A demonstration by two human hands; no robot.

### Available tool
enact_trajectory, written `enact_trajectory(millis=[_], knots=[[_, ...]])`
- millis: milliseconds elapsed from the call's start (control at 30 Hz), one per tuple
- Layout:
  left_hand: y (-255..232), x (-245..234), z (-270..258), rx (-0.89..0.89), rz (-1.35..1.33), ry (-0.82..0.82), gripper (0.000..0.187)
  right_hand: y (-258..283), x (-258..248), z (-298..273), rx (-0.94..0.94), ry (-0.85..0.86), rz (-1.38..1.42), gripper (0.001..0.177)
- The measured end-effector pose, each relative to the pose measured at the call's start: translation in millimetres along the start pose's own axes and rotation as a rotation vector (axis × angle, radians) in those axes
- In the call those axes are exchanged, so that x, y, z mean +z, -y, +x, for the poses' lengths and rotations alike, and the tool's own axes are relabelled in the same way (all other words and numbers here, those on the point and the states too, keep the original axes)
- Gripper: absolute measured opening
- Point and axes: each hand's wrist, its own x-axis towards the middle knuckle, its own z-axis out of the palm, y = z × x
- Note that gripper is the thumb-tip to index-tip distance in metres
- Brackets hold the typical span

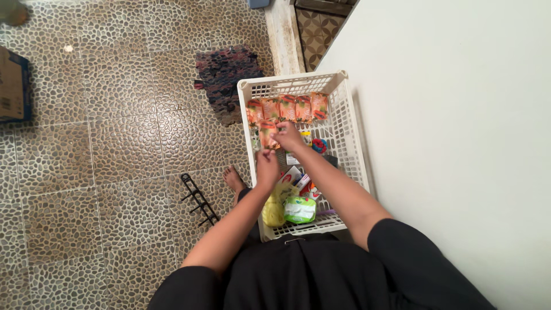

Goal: The person sorts various household items, including packages and small containers, into a white plastic basket by hand.

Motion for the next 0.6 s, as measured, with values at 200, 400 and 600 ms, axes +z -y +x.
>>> enact_trajectory(millis=[200, 400, 600], knots=[[-92, -36, -30, 0.226, 0.205, 0.08, 0.04, -6, 23, 11, -0.02, 0.111, -0.067, 0.067], [-105, -37, -22, 0.39, 0.449, 0.093, 0.041, 6, 8, -19, -0.204, 0.281, 0.067, 0.047], [-113, -35, -9, 0.267, 0.688, 0.32, 0.071, 19, -9, -58, -0.329, 0.235, -0.643, 0.039]])
